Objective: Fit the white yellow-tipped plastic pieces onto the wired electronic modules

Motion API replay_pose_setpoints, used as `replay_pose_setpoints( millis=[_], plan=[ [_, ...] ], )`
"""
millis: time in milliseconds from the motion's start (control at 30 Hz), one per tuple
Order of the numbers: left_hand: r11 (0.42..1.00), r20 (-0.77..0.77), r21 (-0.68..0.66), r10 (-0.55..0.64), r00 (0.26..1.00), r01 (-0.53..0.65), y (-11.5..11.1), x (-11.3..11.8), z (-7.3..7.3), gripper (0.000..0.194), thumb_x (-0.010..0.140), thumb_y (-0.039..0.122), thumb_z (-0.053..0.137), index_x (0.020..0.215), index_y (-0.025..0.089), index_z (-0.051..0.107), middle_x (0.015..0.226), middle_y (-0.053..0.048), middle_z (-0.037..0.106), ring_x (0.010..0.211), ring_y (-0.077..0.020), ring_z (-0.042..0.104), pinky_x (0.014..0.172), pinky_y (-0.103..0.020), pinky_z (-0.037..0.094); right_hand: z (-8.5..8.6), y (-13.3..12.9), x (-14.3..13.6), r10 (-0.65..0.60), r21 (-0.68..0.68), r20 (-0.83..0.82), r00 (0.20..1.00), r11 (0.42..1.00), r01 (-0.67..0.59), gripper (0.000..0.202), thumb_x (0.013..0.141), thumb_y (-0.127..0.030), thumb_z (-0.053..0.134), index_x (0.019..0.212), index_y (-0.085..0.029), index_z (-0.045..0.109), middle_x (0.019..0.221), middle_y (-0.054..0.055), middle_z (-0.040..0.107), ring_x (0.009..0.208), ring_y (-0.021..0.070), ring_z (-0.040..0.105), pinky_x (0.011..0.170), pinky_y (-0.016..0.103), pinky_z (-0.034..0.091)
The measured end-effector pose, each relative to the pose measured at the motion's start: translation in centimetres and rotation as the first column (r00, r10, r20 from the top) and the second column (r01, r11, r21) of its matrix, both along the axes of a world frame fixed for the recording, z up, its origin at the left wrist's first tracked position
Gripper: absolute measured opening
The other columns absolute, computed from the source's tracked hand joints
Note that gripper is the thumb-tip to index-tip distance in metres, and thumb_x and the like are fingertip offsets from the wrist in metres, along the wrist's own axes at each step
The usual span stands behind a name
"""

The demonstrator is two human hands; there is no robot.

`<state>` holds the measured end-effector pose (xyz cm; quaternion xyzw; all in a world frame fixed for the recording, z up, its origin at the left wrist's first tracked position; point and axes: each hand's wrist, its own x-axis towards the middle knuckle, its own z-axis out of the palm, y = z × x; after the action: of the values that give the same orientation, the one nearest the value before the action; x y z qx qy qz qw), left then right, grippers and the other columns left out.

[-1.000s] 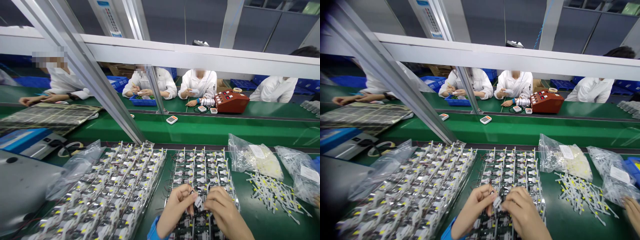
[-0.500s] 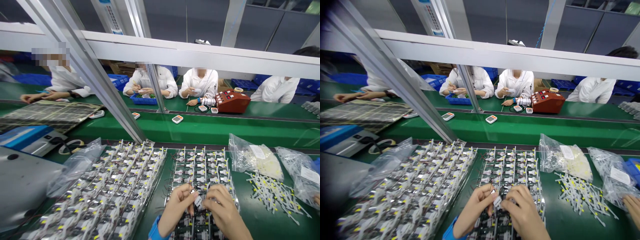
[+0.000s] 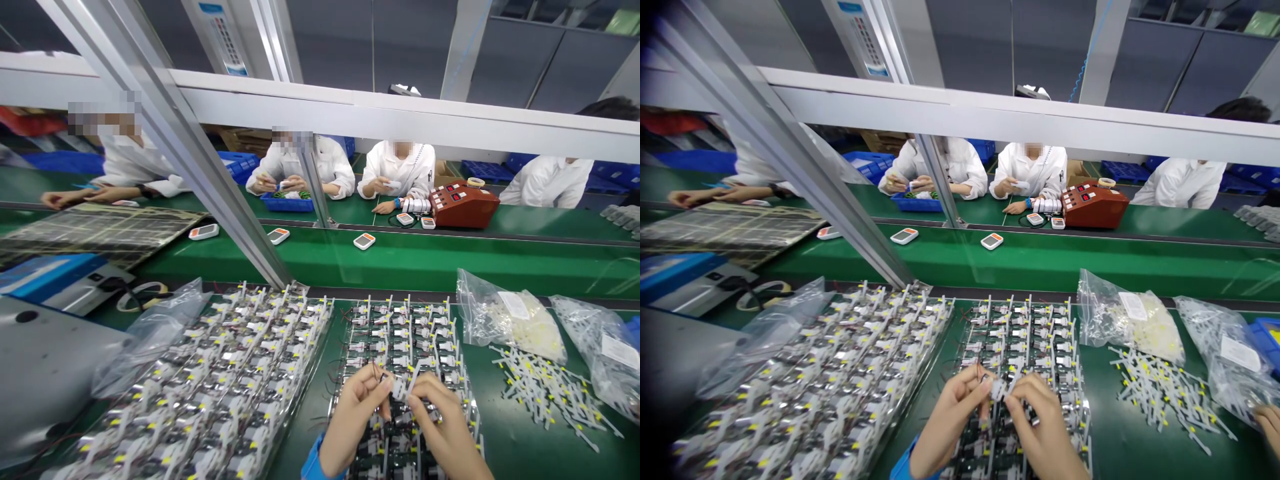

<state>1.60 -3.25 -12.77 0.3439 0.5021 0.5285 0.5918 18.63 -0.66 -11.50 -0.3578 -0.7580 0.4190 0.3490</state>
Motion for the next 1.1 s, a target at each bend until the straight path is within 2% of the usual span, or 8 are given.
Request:
replay_pose_setpoints(
  millis=[367,467,600,733,833,933,1033,1100],
  plan=[
    [0.999,-0.031,-0.009,-0.042,0.999,0.042,0.0,0.1,0.1,0.041,0.077,0.055,0.069,0.077,0.016,0.055,0.059,0.007,0.054,0.041,-0.0045,0.046,0.044,-0.017,0.035,0.3,0.2,0.0,0.023,-0.152,-0.023,0.999,0.988,-0.026,0.028,0.099,-0.031,0.044,0.073,-0.02,0.049,0.076,0.0,0.053,0.073,0.0158,0.052,0.069,0.024,0.04],
    [0.997,-0.022,-0.01,-0.078,0.997,0.078,0.0,0.1,-0.1,0.04,0.078,0.054,0.069,0.08,0.016,0.058,0.06,0.005,0.057,0.046,-0.0063,0.05,0.048,-0.018,0.037,0.1,0.3,0.1,0.03,-0.173,-0.022,0.999,0.984,-0.033,0.028,0.098,-0.031,0.045,0.074,-0.02,0.051,0.076,0.0,0.054,0.074,0.016,0.053,0.07,0.024,0.04],
    [0.993,0.006,0.02,-0.115,0.993,0.115,-0.1,0.0,-1.0,0.044,0.078,0.05,0.071,0.108,0.019,0.061,0.081,-0.001,0.068,0.074,-0.0139,0.062,0.069,-0.023,0.045,-0.7,0.4,0.4,-0.001,-0.183,-0.031,1.0,0.983,-0.005,0.028,0.097,-0.033,0.047,0.073,-0.02,0.051,0.074,0.0,0.054,0.074,0.0166,0.054,0.071,0.025,0.041],
    [0.993,-0.146,0.057,-0.092,0.985,0.101,-0.4,-0.4,-1.4,0.068,0.082,0.045,0.068,0.14,0.024,0.039,0.101,-0.006,0.07,0.093,-0.0212,0.064,0.084,-0.032,0.047,-1.3,0.4,1.1,-0.049,-0.182,-0.029,0.998,0.982,0.043,0.03,0.097,-0.036,0.048,0.071,-0.02,0.053,0.074,0.001,0.055,0.072,0.0174,0.054,0.068,0.026,0.041],
    [0.991,-0.411,0.102,-0.039,0.911,0.088,-0.8,-0.9,-1.0,0.077,0.084,0.04,0.067,0.149,0.03,0.026,0.126,-0.011,0.062,0.115,-0.0273,0.056,0.095,-0.039,0.045,-1.4,0.5,1.4,-0.064,-0.172,-0.015,0.998,0.983,0.06,0.031,0.096,-0.037,0.048,0.071,-0.02,0.054,0.073,0.001,0.055,0.072,0.0179,0.055,0.067,0.026,0.042],
    [0.972,-0.646,0.153,-0.04,0.763,0.18,-0.8,-1.3,-0.5,0.057,0.086,0.04,0.064,0.14,0.035,0.045,0.148,-0.009,0.044,0.135,-0.0312,0.038,0.108,-0.048,0.035,-1.5,0.5,1.5,-0.059,-0.161,-0.003,0.998,0.985,0.058,0.032,0.097,-0.038,0.048,0.071,-0.02,0.054,0.073,0.002,0.056,0.072,0.0183,0.056,0.068,0.026,0.043],
    [0.912,-0.77,0.208,-0.07,0.634,0.354,-0.7,-1.3,-0.3,0.03,0.09,0.036,0.059,0.119,0.034,0.064,0.137,-0.007,0.055,0.13,-0.0295,0.043,0.109,-0.048,0.034,-1.8,0.4,1.3,-0.051,-0.144,-0.015,0.999,0.988,0.048,0.033,0.097,-0.038,0.047,0.07,-0.02,0.054,0.073,0.002,0.058,0.072,0.0183,0.057,0.068,0.026,0.045],
    [0.866,-0.815,0.241,-0.065,0.576,0.439,-0.6,-1.2,0.0,0.026,0.092,0.028,0.057,0.116,0.032,0.066,0.118,-0.006,0.068,0.118,-0.0265,0.053,0.107,-0.046,0.036,-2.1,0.3,1.2,-0.044,-0.132,-0.034,0.998,0.99,0.039,0.033,0.096,-0.039,0.047,0.069,-0.02,0.054,0.073,0.002,0.059,0.072,0.0184,0.058,0.068,0.026,0.045]
  ],
)
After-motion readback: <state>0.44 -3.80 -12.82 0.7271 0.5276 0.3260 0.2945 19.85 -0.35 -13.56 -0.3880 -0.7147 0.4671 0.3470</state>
